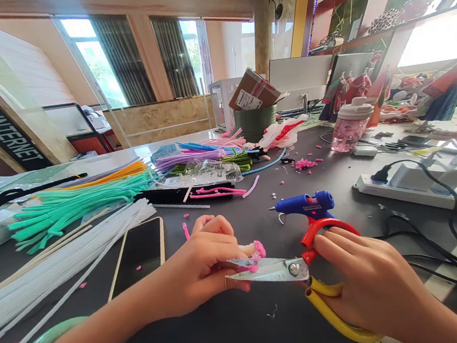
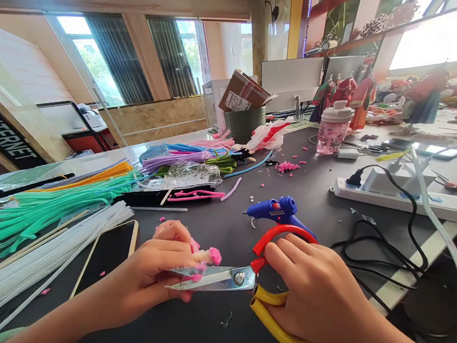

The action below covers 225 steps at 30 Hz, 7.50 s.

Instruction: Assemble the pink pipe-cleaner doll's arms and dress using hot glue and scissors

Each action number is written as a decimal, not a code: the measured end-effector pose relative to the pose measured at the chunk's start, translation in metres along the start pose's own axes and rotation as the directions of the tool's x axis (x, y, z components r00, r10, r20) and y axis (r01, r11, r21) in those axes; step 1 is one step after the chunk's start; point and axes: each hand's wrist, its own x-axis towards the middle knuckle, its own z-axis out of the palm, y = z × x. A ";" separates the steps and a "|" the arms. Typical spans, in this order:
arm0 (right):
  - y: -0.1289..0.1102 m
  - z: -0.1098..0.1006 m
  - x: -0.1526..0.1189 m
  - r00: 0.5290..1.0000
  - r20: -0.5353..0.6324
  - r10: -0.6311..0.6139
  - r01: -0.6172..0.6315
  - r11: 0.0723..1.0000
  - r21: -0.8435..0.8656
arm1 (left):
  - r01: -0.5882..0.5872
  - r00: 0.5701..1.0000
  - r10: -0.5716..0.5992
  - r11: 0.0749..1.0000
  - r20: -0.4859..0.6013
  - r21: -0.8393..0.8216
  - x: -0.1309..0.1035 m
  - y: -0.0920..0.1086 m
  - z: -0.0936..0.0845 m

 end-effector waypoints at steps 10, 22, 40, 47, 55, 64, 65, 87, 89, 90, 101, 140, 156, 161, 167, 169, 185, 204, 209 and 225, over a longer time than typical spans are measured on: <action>-0.001 0.001 0.000 0.999 0.046 0.019 -0.021 0.999 0.039 | 0.025 0.997 -0.027 1.000 0.078 0.018 0.001 0.002 -0.003; -0.015 0.000 0.006 0.986 0.124 0.107 -0.121 0.987 0.108 | -0.053 0.996 0.049 0.996 0.075 0.065 0.001 -0.004 0.010; -0.011 0.002 -0.001 0.979 0.175 0.105 -0.134 0.978 0.162 | -0.002 1.000 0.003 0.993 0.007 -0.119 0.002 0.001 0.011; 0.004 -0.003 0.004 0.939 0.250 0.238 -0.274 0.954 0.123 | 0.057 0.998 -0.055 0.997 0.043 -0.054 0.000 0.000 0.003; -0.002 -0.005 0.004 0.961 0.256 0.108 -0.151 0.976 0.157 | 0.057 0.998 -0.057 0.998 0.035 0.015 0.002 0.001 0.000; -0.004 -0.004 0.002 0.963 0.249 0.101 -0.143 0.977 0.157 | 0.135 0.991 -0.135 0.990 -0.010 -0.051 0.001 -0.003 0.006; -0.004 -0.005 0.003 0.961 0.255 0.103 -0.146 0.977 0.153 | 0.150 0.989 -0.150 0.988 0.003 -0.047 0.001 -0.003 0.006; 0.015 -0.021 -0.018 0.962 0.266 0.066 -0.074 0.997 0.020 | 0.412 0.903 -0.410 0.911 0.128 0.009 -0.007 0.014 0.012; 0.014 -0.020 -0.018 0.960 0.271 0.066 -0.077 0.996 0.032 | 0.433 0.897 -0.429 0.901 0.111 -0.020 -0.009 0.019 0.014; 0.013 -0.020 -0.017 0.960 0.274 0.063 -0.076 0.996 0.038 | 0.433 0.898 -0.427 0.901 0.106 -0.033 -0.010 0.020 0.015; 0.004 -0.009 -0.014 0.957 0.291 0.001 -0.038 0.992 0.120 | 0.240 0.965 -0.232 0.969 0.122 -0.056 -0.017 0.014 0.028; 0.019 -0.012 -0.022 0.930 0.364 -0.056 0.046 0.998 0.035 | 0.179 0.983 -0.171 0.977 0.073 -0.120 -0.015 0.003 0.034; 0.017 -0.010 -0.009 0.886 0.458 -0.074 -0.018 0.981 0.194 | 0.121 0.992 -0.115 0.983 0.053 -0.136 -0.013 0.003 0.033; 0.014 -0.010 -0.003 0.870 0.488 -0.071 -0.038 0.977 0.209 | 0.124 0.991 -0.115 0.982 0.065 -0.144 -0.013 0.004 0.032; 0.014 -0.010 0.000 0.913 0.384 -0.140 0.082 0.983 0.164 | 0.120 0.990 -0.108 0.982 0.085 -0.148 -0.014 0.001 0.033; 0.016 -0.010 0.000 0.930 0.329 -0.162 0.121 0.982 0.142 | 0.127 0.989 -0.114 0.979 0.091 -0.158 -0.015 0.000 0.033; 0.023 -0.004 -0.001 0.939 0.225 -0.260 0.241 0.964 0.111 | 0.231 0.970 -0.200 0.937 0.139 -0.262 -0.016 -0.002 0.037; 0.014 -0.004 0.008 0.897 0.390 -0.209 0.166 0.976 0.141 | 0.265 0.962 -0.236 0.925 0.134 -0.272 -0.015 -0.001 0.037; 0.010 -0.002 0.012 0.903 0.365 -0.228 0.192 0.973 0.131 | 0.269 0.961 -0.239 0.925 0.139 -0.267 -0.015 -0.003 0.038; 0.017 0.001 0.005 0.897 0.366 -0.247 0.200 0.966 0.161 | 0.304 0.953 -0.277 0.877 0.126 -0.373 -0.019 -0.004 0.042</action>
